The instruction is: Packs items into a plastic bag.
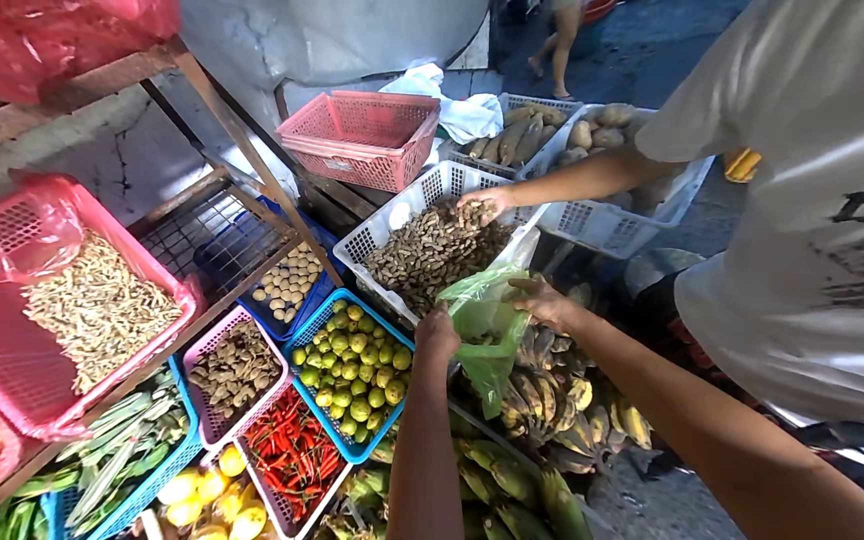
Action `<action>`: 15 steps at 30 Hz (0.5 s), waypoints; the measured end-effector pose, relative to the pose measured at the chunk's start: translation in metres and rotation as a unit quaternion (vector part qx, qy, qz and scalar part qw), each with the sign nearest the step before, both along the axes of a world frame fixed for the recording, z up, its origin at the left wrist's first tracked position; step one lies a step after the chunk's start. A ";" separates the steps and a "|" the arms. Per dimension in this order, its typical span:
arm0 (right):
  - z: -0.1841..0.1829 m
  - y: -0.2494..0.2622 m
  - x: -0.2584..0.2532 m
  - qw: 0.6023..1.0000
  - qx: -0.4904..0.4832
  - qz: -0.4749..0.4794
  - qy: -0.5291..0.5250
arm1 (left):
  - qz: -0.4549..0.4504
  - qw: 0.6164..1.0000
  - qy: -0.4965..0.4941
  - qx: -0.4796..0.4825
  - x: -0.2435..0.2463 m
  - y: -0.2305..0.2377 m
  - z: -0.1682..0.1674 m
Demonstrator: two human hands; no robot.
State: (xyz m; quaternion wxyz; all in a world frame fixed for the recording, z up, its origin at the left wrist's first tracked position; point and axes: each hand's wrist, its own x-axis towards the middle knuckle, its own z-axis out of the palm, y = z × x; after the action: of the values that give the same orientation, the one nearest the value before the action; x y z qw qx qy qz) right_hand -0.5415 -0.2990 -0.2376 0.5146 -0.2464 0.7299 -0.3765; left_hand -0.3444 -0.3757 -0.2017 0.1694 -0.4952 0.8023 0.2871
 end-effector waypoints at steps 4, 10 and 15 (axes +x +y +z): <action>0.000 0.000 -0.001 1.000 0.003 0.000 -0.003 | 0.003 1.000 -0.003 0.000 0.000 0.000 0.000; -0.002 0.002 -0.002 1.000 -0.005 -0.006 -0.005 | 0.007 1.000 0.003 0.002 0.000 0.000 -0.001; 0.000 0.003 -0.003 1.000 -0.005 -0.012 -0.009 | 0.010 1.000 -0.002 0.004 0.000 0.000 0.000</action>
State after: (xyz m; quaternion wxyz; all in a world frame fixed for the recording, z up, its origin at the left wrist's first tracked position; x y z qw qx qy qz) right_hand -0.5446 -0.2960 -0.2378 0.5150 -0.2368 0.7264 -0.3886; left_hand -0.3445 -0.3758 -0.2013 0.1700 -0.5031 0.7957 0.2913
